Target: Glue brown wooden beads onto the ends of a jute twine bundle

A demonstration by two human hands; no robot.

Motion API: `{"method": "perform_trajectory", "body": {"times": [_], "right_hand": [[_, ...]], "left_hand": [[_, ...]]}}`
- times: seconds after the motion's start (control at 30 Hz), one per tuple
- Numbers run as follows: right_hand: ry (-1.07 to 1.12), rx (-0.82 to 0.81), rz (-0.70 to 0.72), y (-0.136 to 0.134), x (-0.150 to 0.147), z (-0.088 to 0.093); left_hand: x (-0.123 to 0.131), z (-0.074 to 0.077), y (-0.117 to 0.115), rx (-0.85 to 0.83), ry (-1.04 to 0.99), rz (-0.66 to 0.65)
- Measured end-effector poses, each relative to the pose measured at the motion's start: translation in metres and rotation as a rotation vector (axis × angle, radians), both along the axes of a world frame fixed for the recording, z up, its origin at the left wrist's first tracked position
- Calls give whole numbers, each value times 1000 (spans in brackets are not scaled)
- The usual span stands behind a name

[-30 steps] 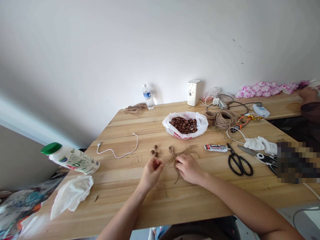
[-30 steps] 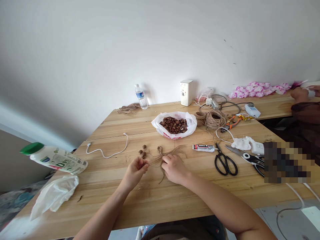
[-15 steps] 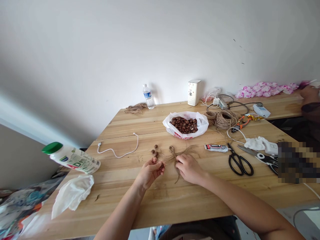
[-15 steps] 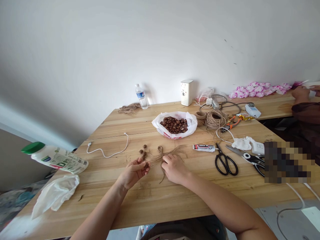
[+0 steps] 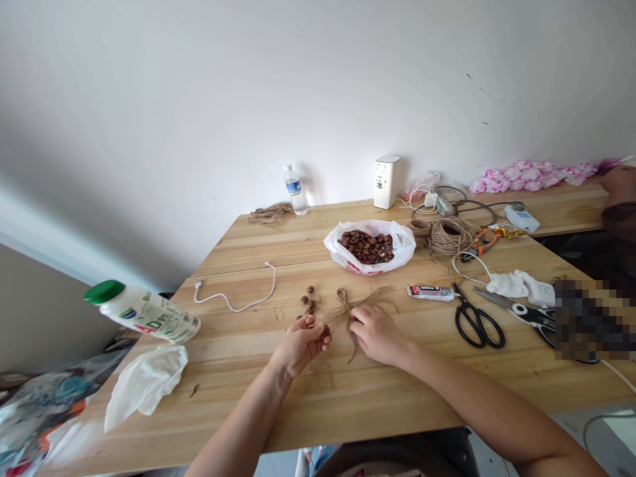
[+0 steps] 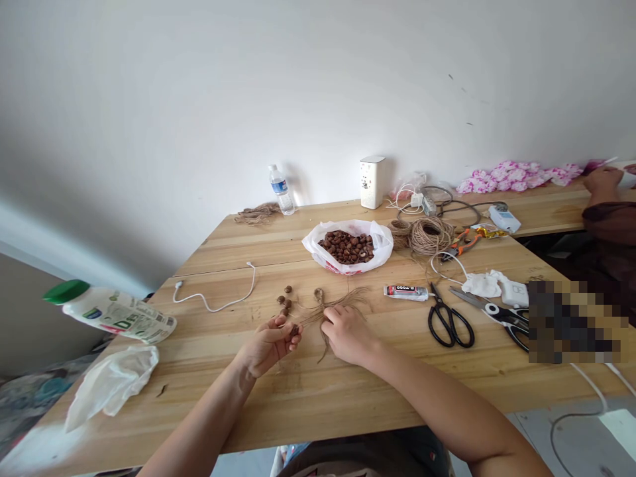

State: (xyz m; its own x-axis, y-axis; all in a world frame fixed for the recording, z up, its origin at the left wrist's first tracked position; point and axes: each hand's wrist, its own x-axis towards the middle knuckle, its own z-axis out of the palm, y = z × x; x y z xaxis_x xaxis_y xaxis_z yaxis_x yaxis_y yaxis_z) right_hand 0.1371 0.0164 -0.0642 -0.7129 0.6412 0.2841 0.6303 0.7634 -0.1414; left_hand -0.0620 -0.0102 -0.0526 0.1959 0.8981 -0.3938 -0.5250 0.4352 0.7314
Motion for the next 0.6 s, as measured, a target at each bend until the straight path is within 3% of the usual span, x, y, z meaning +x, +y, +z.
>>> {"method": "perform_trajectory", "body": {"times": [0.47, 0.6], "right_hand": [[7, 3, -2, -1, 0, -1], [122, -18, 8, 3, 2, 4]], "left_hand": [[1, -5, 4, 29, 30, 38], [0, -5, 3, 57, 42, 51]]}}
